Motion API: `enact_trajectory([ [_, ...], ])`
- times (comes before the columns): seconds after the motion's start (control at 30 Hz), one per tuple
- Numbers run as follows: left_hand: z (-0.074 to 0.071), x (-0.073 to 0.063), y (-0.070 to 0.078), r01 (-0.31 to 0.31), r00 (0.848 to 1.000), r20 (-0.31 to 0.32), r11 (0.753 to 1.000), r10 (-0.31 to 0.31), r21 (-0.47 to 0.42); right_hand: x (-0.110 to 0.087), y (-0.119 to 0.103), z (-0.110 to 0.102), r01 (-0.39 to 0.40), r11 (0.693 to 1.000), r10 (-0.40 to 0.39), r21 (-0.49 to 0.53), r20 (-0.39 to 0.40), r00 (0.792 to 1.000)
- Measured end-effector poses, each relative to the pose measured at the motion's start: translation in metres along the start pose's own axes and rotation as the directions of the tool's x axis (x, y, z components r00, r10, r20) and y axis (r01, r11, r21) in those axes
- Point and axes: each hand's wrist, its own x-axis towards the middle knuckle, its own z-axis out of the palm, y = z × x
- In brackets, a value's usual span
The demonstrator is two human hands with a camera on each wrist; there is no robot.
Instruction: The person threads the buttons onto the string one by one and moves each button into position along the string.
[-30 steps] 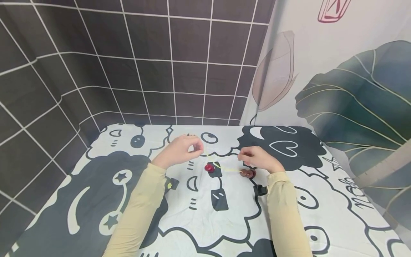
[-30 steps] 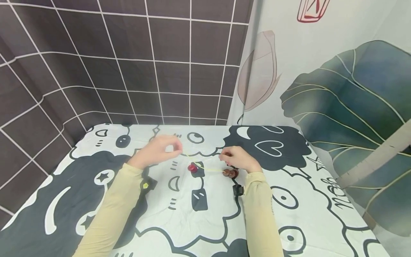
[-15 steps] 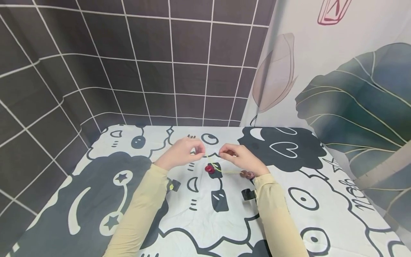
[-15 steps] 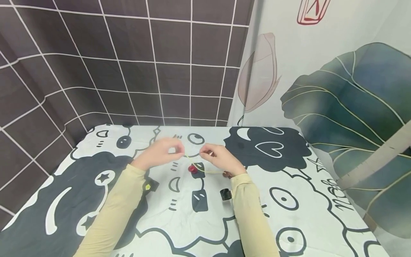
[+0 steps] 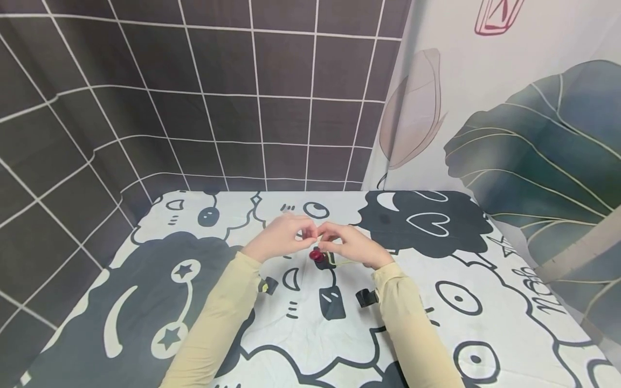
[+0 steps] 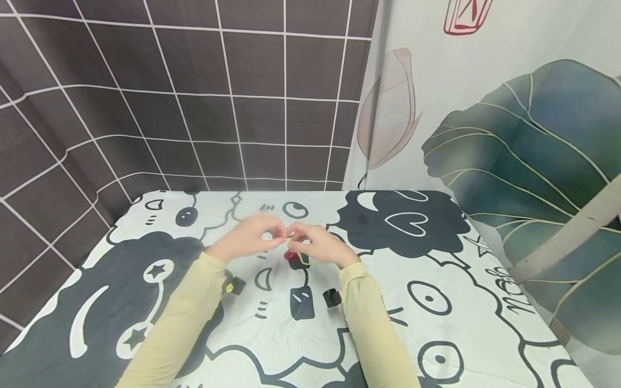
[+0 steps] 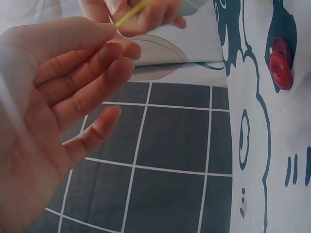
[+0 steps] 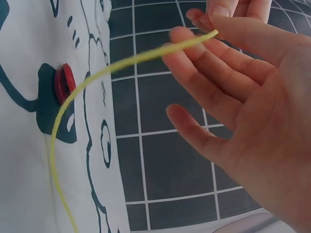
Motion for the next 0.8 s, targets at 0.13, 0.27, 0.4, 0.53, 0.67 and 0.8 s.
enact_trajectory([
  [0.13, -0.001, 0.000, 0.002, -0.003, 1.000, -0.006, 1.000, 0.003, 0.006, -0.001, 0.001, -0.002, -0.012, 0.999, 0.011, -0.034, -0.028, 1.000],
  [0.27, -0.003, 0.001, 0.004, -0.007, 1.000, -0.004, 1.000, 0.007, 0.000, -0.002, 0.002, -0.004, -0.026, 0.999, 0.024, -0.037, -0.046, 0.999],
  [0.4, -0.003, 0.001, 0.005, 0.030, 0.999, 0.026, 0.999, -0.030, -0.017, -0.002, 0.002, -0.005, -0.046, 0.998, 0.045, -0.034, -0.042, 0.998],
  [0.53, 0.000, 0.001, 0.003, 0.102, 0.992, 0.085, 0.994, -0.097, -0.048, -0.002, 0.002, -0.006, -0.052, 0.998, 0.050, -0.046, -0.034, 0.998],
  [0.67, 0.005, 0.002, -0.001, 0.177, 0.975, 0.153, 0.978, -0.160, -0.106, -0.002, 0.002, -0.007, -0.048, 0.997, 0.046, -0.066, -0.031, 0.998],
  [0.8, 0.011, 0.002, -0.004, 0.237, 0.953, 0.225, 0.962, -0.202, -0.137, -0.003, 0.002, -0.008, -0.045, 0.996, 0.043, -0.077, -0.023, 0.999],
])
